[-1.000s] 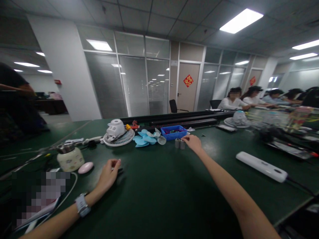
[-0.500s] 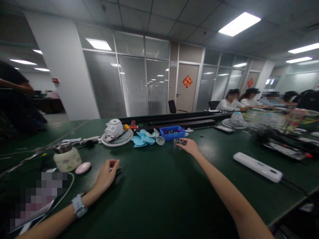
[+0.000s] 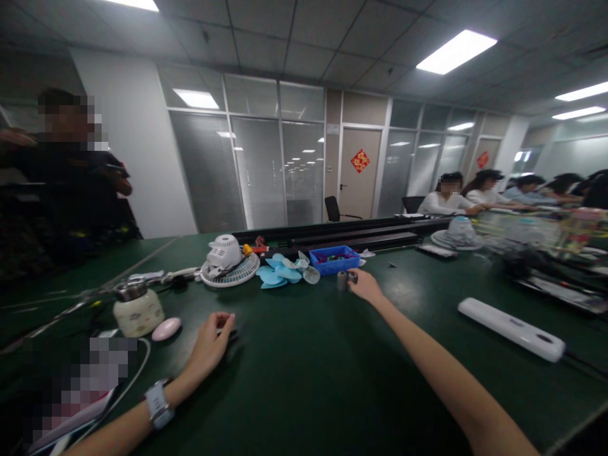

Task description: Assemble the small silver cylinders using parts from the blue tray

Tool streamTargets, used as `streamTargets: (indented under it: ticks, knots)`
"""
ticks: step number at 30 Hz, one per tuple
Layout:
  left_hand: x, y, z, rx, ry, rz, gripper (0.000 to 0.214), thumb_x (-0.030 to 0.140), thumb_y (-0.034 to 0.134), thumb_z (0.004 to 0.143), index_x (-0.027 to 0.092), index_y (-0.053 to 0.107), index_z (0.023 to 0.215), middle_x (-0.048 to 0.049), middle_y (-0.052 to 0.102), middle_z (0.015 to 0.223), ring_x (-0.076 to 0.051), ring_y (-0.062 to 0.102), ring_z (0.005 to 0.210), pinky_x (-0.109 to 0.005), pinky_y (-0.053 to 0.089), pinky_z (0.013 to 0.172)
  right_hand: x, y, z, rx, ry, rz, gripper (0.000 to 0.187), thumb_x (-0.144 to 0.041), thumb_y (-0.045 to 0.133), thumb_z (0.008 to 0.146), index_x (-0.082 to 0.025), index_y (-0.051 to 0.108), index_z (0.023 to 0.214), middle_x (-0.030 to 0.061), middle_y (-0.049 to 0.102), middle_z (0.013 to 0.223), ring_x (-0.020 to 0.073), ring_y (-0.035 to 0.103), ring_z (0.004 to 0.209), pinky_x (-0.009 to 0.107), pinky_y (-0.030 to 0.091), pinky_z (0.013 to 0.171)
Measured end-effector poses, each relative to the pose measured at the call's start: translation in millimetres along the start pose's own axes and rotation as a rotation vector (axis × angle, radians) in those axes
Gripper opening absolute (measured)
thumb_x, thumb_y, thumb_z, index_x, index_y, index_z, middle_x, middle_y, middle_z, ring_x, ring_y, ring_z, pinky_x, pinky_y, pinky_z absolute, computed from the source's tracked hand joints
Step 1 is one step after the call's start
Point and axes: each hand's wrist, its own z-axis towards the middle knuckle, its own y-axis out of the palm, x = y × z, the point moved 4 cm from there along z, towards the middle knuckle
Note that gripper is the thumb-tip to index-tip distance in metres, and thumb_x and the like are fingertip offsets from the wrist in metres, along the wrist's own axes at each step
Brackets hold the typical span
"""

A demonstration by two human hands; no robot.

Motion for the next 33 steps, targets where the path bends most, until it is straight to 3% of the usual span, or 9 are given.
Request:
streamTargets:
  ticks: [3,7,11,15,20,25,29,33]
  knots:
    - [3,-0.1,-2,0.003,-0.002,-0.016,0.044,0.059,0.041,0.086,0.019,0.057,0.095,-0.0103,0.066,0.096,-0.027,0.062,0.093,-0.043,0.049,0.082,-8,-2,5,0.029,-0.064,-0.056,0.05,-0.04,0.067,0.075,-0.02,0.065,0.12,0.01,0.068,0.117,0.0273,0.063,0.107,0.037,0.047,0.091]
    - [10,-3.4,-6,0.04,0.004,-0.007,0.043,0.058,0.041,0.086,0.019,0.057,0.094,-0.0097,0.066,0.095,-0.027,0.061,0.094,-0.043,0.047,0.086,-19,0,14,0.069,-0.126,-0.207,0.051,-0.062,0.06,0.076,-0.024,0.071,0.109,0.0107,0.068,0.114,0.0298,0.058,0.111,0.044,0.04,0.094]
    - [11,-4.0,-7,0.032,-0.005,0.0,0.044,0.059,0.042,0.085,0.019,0.058,0.094,-0.0102,0.066,0.095,-0.028,0.06,0.094,-0.043,0.047,0.084,-25,2,17,0.078,-0.128,-0.282,0.043,-0.061,0.058,0.079,-0.026,0.075,0.097,0.0111,0.066,0.116,0.0287,0.054,0.115,0.046,0.032,0.098]
    - [3,-0.8,-4,0.013,0.004,-0.011,0.045,0.061,0.042,0.084,0.02,0.058,0.095,-0.0106,0.066,0.097,-0.028,0.06,0.096,-0.044,0.048,0.083,-24,2,15,0.072,-0.108,-0.32,0.044,-0.059,0.057,0.08,-0.023,0.075,0.097,0.0123,0.065,0.117,0.0291,0.052,0.117,0.047,0.028,0.101]
    - [0,2.1,-1,0.004,0.011,-0.025,0.044,0.06,0.044,0.084,0.019,0.058,0.095,-0.0103,0.066,0.095,-0.028,0.062,0.092,-0.044,0.049,0.08,-36,-4,6,0.139,-0.203,-0.341,0.04,-0.055,0.055,0.085,-0.021,0.075,0.094,0.0121,0.064,0.122,0.0306,0.043,0.129,0.051,0.019,0.108]
    - [14,-2.8,-5,0.022,0.075,0.015,0.04,0.057,0.046,0.084,0.02,0.059,0.094,-0.0095,0.066,0.096,-0.029,0.059,0.096,-0.046,0.047,0.087,-97,-18,-22,0.204,-0.361,-0.159,0.038,-0.057,0.059,0.082,-0.024,0.074,0.092,0.0094,0.063,0.124,0.031,0.037,0.134,0.053,0.012,0.111]
    - [29,-5.5,-11,-0.022,0.163,0.018,0.04,0.054,0.049,0.085,0.021,0.06,0.103,-0.009,0.065,0.104,-0.029,0.056,0.104,-0.047,0.047,0.091,-170,-23,-54,0.032,-0.481,0.125,0.041,-0.061,0.065,0.077,-0.025,0.072,0.093,0.0066,0.067,0.118,0.0301,0.044,0.129,0.054,0.015,0.11]
    - [45,-6.8,-17,-0.052,0.295,0.002,0.038,0.049,0.051,0.087,0.024,0.063,0.112,-0.0076,0.065,0.113,-0.027,0.053,0.111,-0.046,0.045,0.097,-226,-13,-83,-0.141,-0.6,0.327,0.041,-0.06,0.067,0.075,-0.024,0.071,0.094,0.0051,0.071,0.104,0.028,0.051,0.122,0.051,0.018,0.109]
